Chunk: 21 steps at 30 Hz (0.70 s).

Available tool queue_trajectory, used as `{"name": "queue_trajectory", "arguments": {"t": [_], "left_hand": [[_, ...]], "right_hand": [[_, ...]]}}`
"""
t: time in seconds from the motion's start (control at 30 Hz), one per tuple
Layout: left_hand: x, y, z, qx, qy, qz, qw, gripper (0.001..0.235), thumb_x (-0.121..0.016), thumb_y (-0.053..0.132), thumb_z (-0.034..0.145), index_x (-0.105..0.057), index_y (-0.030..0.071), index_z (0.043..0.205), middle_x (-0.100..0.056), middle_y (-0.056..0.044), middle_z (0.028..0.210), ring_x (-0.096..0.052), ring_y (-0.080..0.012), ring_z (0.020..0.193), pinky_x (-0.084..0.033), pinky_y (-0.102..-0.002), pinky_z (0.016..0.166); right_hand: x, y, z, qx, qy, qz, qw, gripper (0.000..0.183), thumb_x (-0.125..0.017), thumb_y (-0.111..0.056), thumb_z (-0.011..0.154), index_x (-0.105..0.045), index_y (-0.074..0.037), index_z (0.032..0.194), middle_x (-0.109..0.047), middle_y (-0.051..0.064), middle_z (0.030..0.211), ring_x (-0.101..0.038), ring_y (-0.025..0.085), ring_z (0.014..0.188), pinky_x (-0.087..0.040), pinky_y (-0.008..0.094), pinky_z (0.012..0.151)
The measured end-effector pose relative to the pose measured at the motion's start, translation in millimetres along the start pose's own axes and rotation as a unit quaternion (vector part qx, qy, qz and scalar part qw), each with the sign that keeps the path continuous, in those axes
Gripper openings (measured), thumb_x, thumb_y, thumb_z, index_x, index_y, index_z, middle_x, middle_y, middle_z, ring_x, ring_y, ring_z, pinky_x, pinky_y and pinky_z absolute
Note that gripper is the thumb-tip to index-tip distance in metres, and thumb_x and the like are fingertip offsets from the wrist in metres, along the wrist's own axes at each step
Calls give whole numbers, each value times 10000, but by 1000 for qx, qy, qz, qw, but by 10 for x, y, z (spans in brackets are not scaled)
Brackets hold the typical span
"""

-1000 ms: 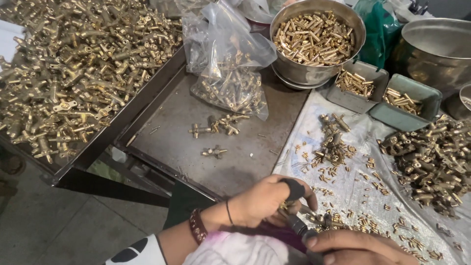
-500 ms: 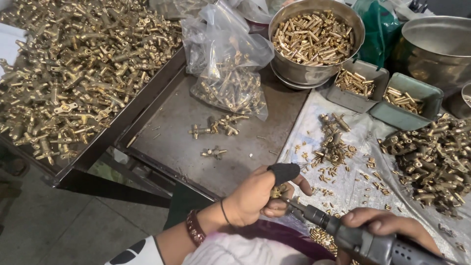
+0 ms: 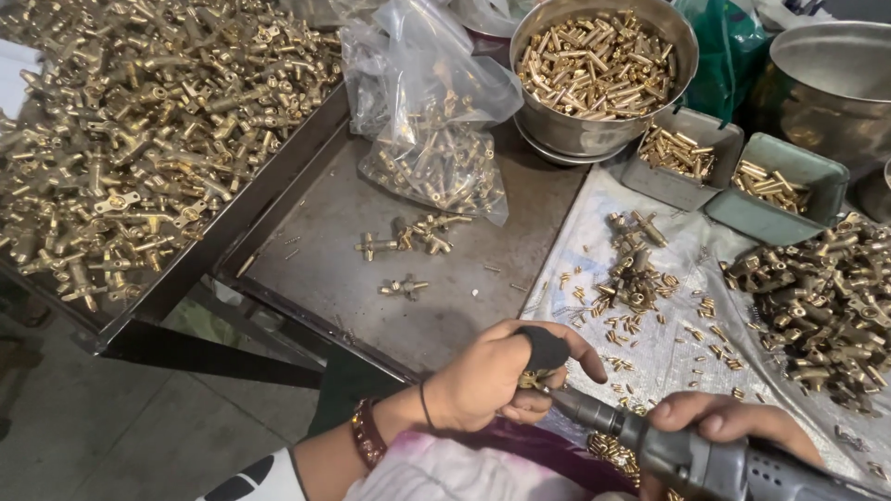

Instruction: Assembling small brass components using a pneumatic screwdriver in an industrial workshop.

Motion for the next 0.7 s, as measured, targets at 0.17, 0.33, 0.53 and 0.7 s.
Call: {"name": "queue_trajectory", "arguments": {"t": [0.17, 0.33, 0.53, 0.7], "left_hand": [[-78, -60, -27, 67, -31, -7, 997, 282, -468, 171, 1054, -652, -23, 1145, -463, 36, 738, -325, -29, 476, -242, -203, 406], [-55, -66, -43, 92, 16, 53, 994, 289, -500, 241, 1068, -664, 7, 1107, -450, 56, 744, -313, -19, 481, -223, -196, 395], [-36, -100, -35, 72, 18, 55, 996, 296, -497, 263, 1078, -666, 20, 1071, -441, 52, 700, -314, -25, 474, -221, -203, 396], [-25, -114, -45, 59, 18, 48, 997, 282, -487, 233, 1066, -670, 19, 1076, -462, 51, 674, -333, -37, 466, -228, -221, 399]], "right_hand": [[-178, -86, -54, 0, -95, -199, 975, 230, -596, -133, 1036, -617, 6, 1218, -699, 310, 1216, -687, 486, 1154, -543, 663, 1049], [-293, -41, -93, 6, -176, -258, 950, 190, -556, -93, 1053, -686, 0, 1156, -727, 280, 1262, -698, 434, 1214, -564, 614, 1061], [-383, -23, -96, -5, -199, -296, 934, 180, -572, -94, 1039, -689, 6, 1132, -704, 269, 1263, -681, 410, 1202, -590, 564, 1049], [-390, -5, -138, 0, -160, -299, 941, 181, -587, -104, 1030, -691, 3, 1131, -708, 262, 1241, -694, 409, 1186, -603, 549, 1041]]}}
Point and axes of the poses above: each hand's wrist, its own z-axis towards the middle knuckle, its own x-axis out of the back of the hand, y = z × x, the point moved 9 cm from there along z, towards the middle knuckle
